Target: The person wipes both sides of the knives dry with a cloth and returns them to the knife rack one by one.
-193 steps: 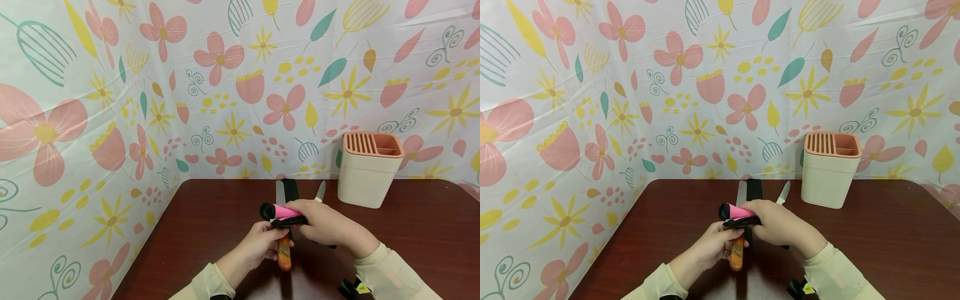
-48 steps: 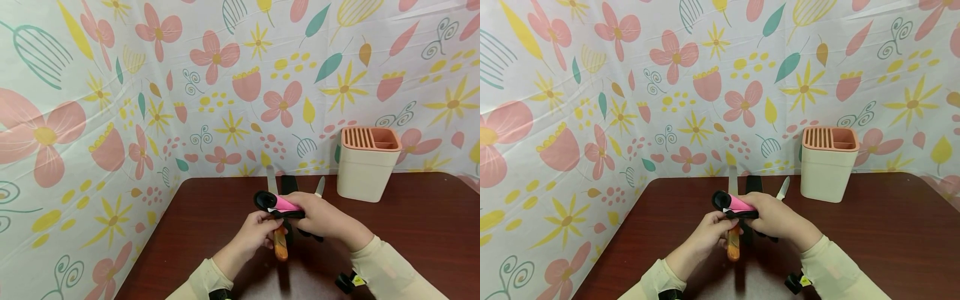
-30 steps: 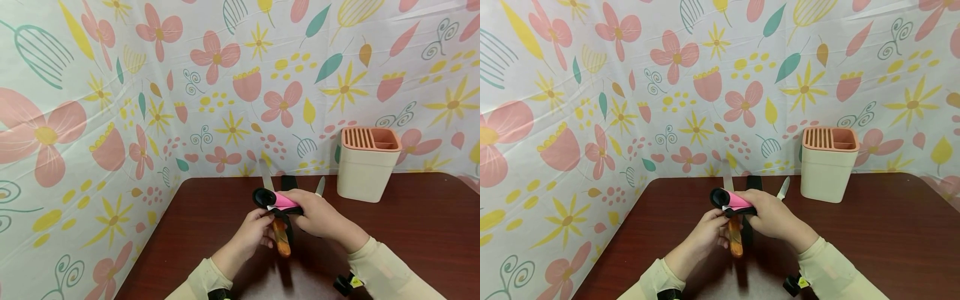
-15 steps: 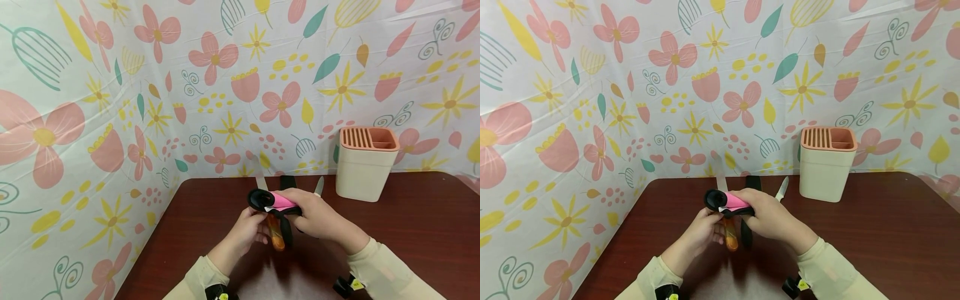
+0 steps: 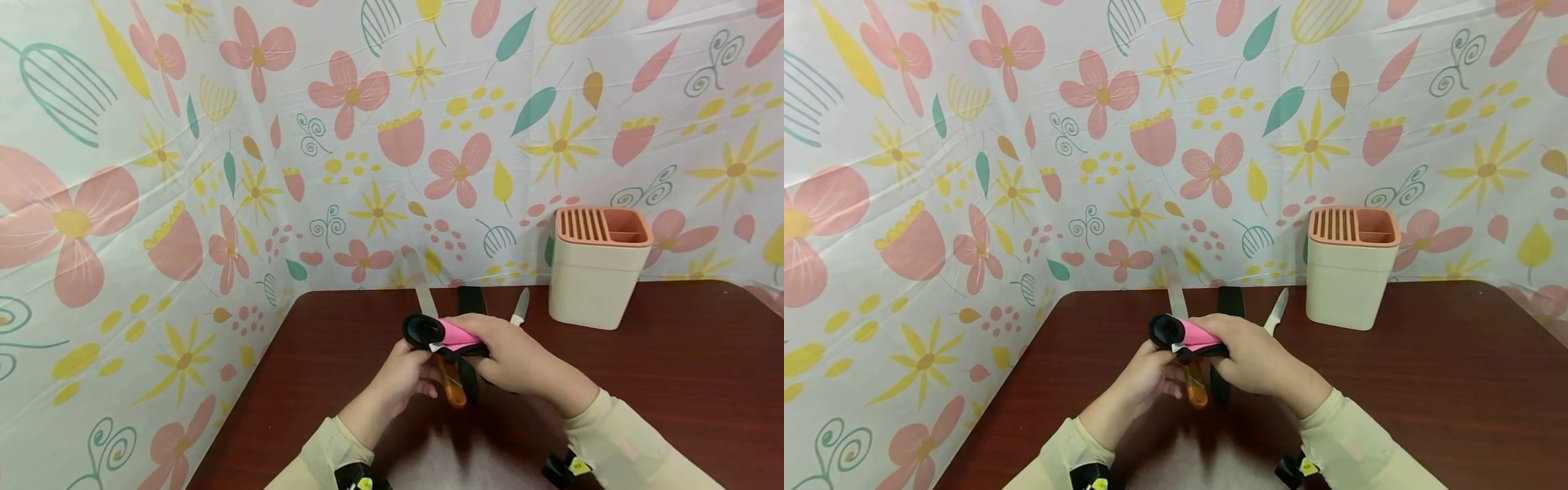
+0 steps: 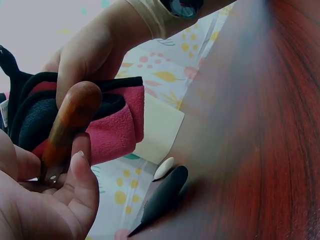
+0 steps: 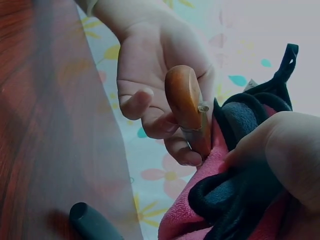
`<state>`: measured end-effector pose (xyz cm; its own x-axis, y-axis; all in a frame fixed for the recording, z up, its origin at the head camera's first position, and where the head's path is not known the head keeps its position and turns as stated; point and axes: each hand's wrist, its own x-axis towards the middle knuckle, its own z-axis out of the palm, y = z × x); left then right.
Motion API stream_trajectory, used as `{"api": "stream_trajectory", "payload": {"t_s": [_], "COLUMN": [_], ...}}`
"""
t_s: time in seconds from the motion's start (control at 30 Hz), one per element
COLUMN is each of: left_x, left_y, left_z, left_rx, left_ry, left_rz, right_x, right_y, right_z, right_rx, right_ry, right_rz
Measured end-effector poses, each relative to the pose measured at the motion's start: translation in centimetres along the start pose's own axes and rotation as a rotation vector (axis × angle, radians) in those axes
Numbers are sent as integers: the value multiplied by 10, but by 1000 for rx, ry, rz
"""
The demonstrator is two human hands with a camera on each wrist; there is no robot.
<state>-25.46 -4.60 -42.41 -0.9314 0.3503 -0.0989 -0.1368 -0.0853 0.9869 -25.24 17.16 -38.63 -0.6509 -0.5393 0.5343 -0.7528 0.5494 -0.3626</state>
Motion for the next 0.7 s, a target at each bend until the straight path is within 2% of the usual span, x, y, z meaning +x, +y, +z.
{"api": "stream_trajectory", "payload": {"t_s": [0.33, 0.7], "left_x": [3, 6], "left_y": [3, 6], "left_z": [-8, -14], "left_rx": [1, 5], "left_ry": [-20, -7], "left_rz": [28, 36], "right_x": [0, -1], "right_y": [-1, 0], "right_z": [1, 1], "right_rx": [11, 43], "right_ry": [-19, -59], "right_rz": [-34, -9]}}
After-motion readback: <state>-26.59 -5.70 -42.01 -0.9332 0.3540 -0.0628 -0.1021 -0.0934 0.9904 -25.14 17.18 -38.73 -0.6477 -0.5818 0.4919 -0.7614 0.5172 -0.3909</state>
